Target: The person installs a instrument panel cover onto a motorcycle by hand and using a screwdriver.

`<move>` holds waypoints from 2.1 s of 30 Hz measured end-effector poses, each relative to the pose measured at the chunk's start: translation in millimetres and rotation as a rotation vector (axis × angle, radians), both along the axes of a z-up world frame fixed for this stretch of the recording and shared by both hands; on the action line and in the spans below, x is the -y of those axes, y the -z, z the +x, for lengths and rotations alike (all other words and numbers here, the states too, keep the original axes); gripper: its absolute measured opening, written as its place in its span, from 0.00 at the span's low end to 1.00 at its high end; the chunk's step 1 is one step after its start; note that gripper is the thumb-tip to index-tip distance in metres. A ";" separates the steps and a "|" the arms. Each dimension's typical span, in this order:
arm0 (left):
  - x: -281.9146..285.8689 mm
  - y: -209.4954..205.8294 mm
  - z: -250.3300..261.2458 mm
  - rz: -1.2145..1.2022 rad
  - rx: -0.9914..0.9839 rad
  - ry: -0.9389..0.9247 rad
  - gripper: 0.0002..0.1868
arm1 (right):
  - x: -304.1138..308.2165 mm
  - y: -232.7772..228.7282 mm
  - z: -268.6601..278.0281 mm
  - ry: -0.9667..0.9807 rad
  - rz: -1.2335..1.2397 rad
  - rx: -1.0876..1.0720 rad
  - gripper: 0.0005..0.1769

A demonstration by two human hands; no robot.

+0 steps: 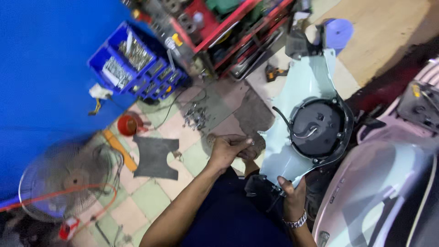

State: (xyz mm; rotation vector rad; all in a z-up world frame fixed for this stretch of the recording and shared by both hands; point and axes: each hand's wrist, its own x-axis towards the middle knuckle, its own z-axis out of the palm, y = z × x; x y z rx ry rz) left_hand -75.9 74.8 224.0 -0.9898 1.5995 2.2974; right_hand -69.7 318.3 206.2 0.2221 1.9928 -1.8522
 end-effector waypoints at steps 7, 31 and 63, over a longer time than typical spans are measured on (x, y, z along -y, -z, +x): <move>-55.5 -65.7 -17.9 -0.373 -0.127 0.372 0.14 | -37.7 -37.2 -20.3 0.080 0.040 -0.390 0.41; -103.8 -51.3 -132.1 -0.249 0.005 0.673 0.13 | -72.3 -65.1 -108.4 0.296 0.153 -0.374 0.43; -195.1 25.6 -658.1 -0.598 -0.267 0.662 0.19 | -146.4 14.4 -540.4 0.436 -0.070 -0.099 0.40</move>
